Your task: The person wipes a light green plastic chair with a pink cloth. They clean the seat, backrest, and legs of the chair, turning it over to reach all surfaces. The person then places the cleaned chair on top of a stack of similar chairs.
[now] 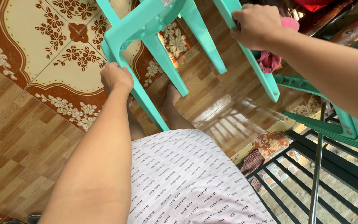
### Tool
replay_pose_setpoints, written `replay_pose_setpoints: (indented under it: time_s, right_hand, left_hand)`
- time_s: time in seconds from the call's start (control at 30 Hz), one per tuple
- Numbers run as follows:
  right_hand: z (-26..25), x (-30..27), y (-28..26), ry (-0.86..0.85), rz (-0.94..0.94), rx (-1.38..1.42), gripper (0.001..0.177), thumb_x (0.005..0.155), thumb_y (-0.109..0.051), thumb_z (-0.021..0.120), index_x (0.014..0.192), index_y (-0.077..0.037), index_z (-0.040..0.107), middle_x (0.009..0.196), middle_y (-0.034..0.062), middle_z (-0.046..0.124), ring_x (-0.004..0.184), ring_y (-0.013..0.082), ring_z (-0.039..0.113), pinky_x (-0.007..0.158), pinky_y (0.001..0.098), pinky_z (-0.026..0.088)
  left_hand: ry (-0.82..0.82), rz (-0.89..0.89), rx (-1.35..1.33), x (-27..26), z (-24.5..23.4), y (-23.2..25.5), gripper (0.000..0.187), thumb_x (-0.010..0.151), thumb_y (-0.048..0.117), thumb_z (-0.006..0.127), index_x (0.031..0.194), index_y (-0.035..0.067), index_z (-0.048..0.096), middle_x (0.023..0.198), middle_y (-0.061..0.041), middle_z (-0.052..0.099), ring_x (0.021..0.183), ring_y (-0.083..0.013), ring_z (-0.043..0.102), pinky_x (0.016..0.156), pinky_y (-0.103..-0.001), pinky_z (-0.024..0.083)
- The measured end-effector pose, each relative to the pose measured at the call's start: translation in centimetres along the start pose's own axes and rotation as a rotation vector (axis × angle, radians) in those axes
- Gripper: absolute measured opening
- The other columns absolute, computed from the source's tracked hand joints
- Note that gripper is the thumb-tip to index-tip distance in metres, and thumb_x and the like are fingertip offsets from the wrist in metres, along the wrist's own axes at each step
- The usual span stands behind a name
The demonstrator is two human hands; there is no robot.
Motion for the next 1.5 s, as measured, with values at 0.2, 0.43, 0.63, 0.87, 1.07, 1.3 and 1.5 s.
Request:
replay_pose_setpoints:
  time_s: [0.2,0.43,0.63,0.87,1.07,1.3,1.5]
  right_hand:
    - [0.6,1.7,1.8,-0.041,0.103,0.036,0.027,0.094,-0.035,0.072,0.108,-0.012,0.076,0.079,0.0100,0.073,0.072,0.0300,0.070,0.065,0.0471,0.051]
    - [-0.3,0.4,2.2,0.033,0.336,0.068,0.018,0.093,-0.025,0.075,0.103,-0.011,0.075,0.074,0.0147,0.071,0.066,0.0314,0.068,0.059,0.0493,0.049]
    - [-0.1,-5.1,-10.6,0.080,-0.055,-0.175,0.037,0.072,-0.013,0.067,0.094,-0.040,0.080,0.088,0.0052,0.066,0.084,0.0322,0.068,0.061,0.0482,0.053]
    - [4.5,-9.0,-16.6,-0.253,0.335,0.547,0.029,0.098,-0.039,0.057,0.107,-0.023,0.079,0.098,0.0110,0.074,0.097,0.0328,0.070,0.083,0.0480,0.053]
    - [4.1,-10.3,-17.6,-0.520,0.343,0.593,0.057,0.084,-0.068,0.068,0.111,-0.019,0.076,0.102,0.0111,0.075,0.100,0.0322,0.070,0.089,0.0462,0.054]
    - [5.2,-9.1,-15.9,-0.303,0.222,0.487,0.028,0.083,-0.038,0.073,0.102,-0.019,0.077,0.097,0.0086,0.075,0.095,0.0314,0.071,0.077,0.0495,0.055]
    - [3.6,-9.7,-12.0,-0.275,0.189,0.540,0.025,0.082,-0.033,0.070,0.102,-0.021,0.077,0.090,0.0097,0.073,0.085,0.0342,0.069,0.073,0.0480,0.053]
  left_hand:
    - [-0.006,0.002,0.013,0.6,-0.3,2.1,0.015,0.096,0.023,0.068,0.094,0.008,0.071,0.100,-0.008,0.074,0.092,-0.0261,0.073,0.078,-0.043,0.059]
    - [-0.001,-0.035,0.052,-1.2,-0.4,4.8,0.018,0.096,0.029,0.068,0.093,0.012,0.071,0.097,-0.006,0.076,0.093,-0.0240,0.073,0.087,-0.047,0.053]
    - [0.085,0.120,-0.066,-0.6,3.1,8.9,0.019,0.089,0.025,0.072,0.088,0.006,0.070,0.095,-0.012,0.073,0.084,-0.0291,0.075,0.070,-0.043,0.061]
    - [-0.096,0.196,-0.174,-1.6,3.4,12.9,0.023,0.098,0.018,0.062,0.089,-0.003,0.064,0.082,-0.012,0.076,0.061,-0.0250,0.076,0.060,-0.040,0.065]
    - [-0.078,0.096,-0.234,-2.6,2.3,12.2,0.025,0.098,0.022,0.061,0.083,0.001,0.059,0.074,-0.012,0.075,0.054,-0.0249,0.073,0.057,-0.038,0.063]
    - [-0.044,0.371,0.063,-3.1,1.6,15.5,0.028,0.093,0.034,0.066,0.085,0.007,0.067,0.081,-0.008,0.076,0.070,-0.0212,0.074,0.072,-0.041,0.062]
    - [-0.137,0.015,-0.702,-2.4,5.0,13.9,0.082,0.078,0.046,0.081,0.140,0.009,0.041,0.142,-0.022,0.044,0.130,-0.0382,0.046,0.098,-0.057,0.048]
Point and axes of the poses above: each hand's wrist, its own x-axis towards the middle knuckle, its own z-axis out of the palm, y = z × x, the point moved 4 cm from there along x, towards the middle knuckle
